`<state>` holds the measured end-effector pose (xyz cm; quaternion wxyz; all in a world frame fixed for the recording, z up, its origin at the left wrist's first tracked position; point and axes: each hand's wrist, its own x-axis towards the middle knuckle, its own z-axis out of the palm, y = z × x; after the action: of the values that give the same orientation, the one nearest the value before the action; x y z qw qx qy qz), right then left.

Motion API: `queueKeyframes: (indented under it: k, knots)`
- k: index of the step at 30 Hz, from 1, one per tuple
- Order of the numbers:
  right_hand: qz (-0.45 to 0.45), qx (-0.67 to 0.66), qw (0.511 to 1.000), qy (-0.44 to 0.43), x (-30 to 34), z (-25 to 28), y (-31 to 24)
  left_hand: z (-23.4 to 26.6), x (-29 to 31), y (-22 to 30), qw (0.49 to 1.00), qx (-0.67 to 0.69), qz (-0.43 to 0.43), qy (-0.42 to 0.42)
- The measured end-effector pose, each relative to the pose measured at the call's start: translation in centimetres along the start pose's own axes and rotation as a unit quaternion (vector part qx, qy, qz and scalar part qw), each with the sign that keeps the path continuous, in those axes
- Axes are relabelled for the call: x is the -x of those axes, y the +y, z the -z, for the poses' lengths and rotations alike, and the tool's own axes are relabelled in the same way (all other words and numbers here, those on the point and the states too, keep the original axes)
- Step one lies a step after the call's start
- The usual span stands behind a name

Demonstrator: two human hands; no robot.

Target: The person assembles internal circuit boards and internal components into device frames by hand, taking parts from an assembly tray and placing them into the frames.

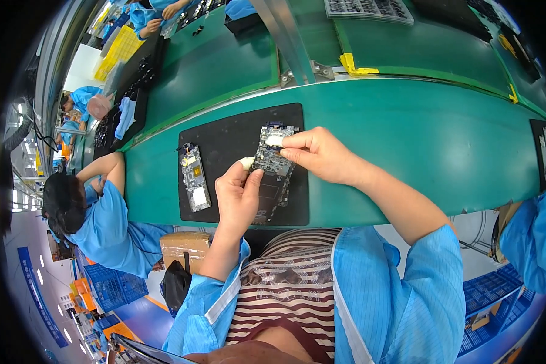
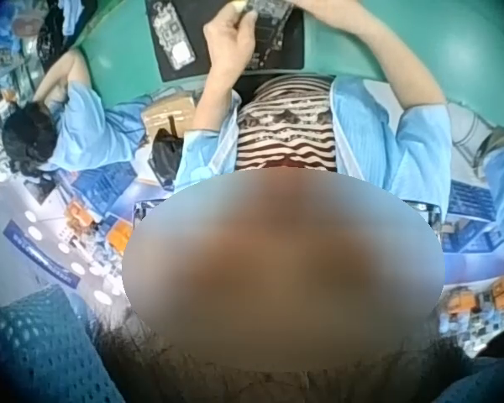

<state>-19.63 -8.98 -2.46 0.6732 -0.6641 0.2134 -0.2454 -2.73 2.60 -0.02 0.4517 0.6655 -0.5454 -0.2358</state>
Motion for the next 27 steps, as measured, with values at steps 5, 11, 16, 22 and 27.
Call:
queueKeyframes:
  k: [5,11,16,22,27]
  knots:
    - [0.066,0.035,0.997,0.033,0.1,-0.2,-0.5,0.1,-0.1,0.5,0.999,-0.028,-0.015,0.009]
    - [0.082,0.129,0.987,-0.045,0.2,0.4,-1.2,0.3,-0.2,-0.3,0.998,-0.054,0.003,-0.009]
    - [0.071,0.15,0.983,-0.085,0.4,0.2,-1.4,0.8,0.0,-1.3,0.996,0.036,0.066,-0.055]
    - [0.087,0.144,0.982,-0.088,0.6,0.0,-1.6,1.4,-0.3,-1.5,0.982,0.133,0.097,-0.096]
    - [0.059,0.106,0.99,-0.073,0.7,-0.2,-1.6,1.7,-0.5,-1.2,0.983,0.133,0.091,-0.093]
